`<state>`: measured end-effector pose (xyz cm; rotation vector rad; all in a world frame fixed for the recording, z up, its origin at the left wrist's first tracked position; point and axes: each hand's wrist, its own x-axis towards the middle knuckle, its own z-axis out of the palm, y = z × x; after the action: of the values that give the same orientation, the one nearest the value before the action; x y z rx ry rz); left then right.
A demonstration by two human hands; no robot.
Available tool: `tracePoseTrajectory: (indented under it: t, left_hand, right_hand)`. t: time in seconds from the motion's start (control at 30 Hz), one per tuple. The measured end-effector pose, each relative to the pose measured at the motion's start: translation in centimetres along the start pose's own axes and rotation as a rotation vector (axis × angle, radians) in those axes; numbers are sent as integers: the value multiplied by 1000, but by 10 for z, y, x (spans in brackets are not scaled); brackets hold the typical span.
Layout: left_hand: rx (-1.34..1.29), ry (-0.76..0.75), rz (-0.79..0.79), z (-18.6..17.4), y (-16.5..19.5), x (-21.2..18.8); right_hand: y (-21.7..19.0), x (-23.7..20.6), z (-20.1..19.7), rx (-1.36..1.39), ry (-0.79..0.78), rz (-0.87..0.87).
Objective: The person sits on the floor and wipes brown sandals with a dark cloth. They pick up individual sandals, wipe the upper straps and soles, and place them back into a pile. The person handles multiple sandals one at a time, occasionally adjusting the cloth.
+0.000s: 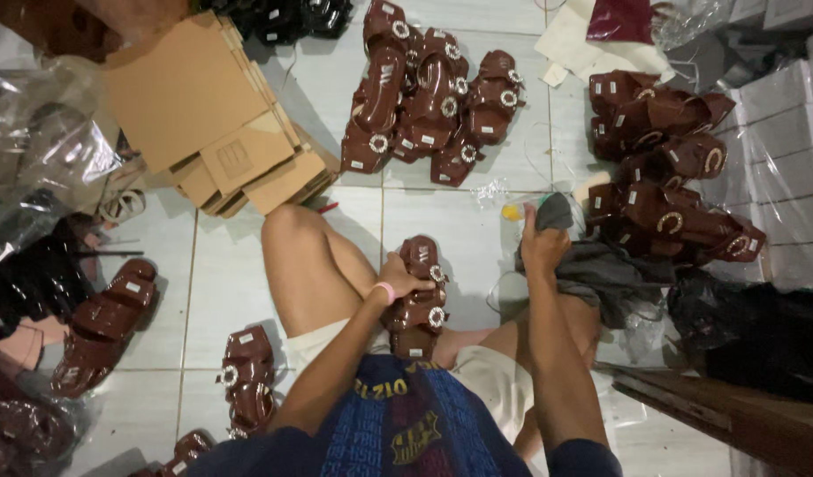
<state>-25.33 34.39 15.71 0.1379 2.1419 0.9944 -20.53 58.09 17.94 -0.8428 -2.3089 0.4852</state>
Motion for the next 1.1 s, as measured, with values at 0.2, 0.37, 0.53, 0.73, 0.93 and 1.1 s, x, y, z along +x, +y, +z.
tracePoseTrajectory:
  t: [0.2, 0.37, 0.53, 0.73, 0.93, 1.1]
  left_hand:
    - [-732, -171, 2, -8, -27, -28]
    - [-1237, -383, 189, -25, -61, -42]
    - [-1224, -296, 256, -34, -78, -29]
    - [-1189, 26, 546, -70, -58, -18]
    - [-1129, 495, 546, -123, -27, -43]
    - [-1084, 880, 777, -182, -20, -64]
  right_hand:
    - [10, -5, -5, 173, 151, 202]
    - [25, -16, -11, 726, 380, 609]
    - [50, -34, -17, 1476, 316, 1127]
    - [76, -69, -38, 1440, 387, 1368]
    - [64, -54, -42, 1196, 457, 1209]
    - [38, -38, -29, 670, 367, 563]
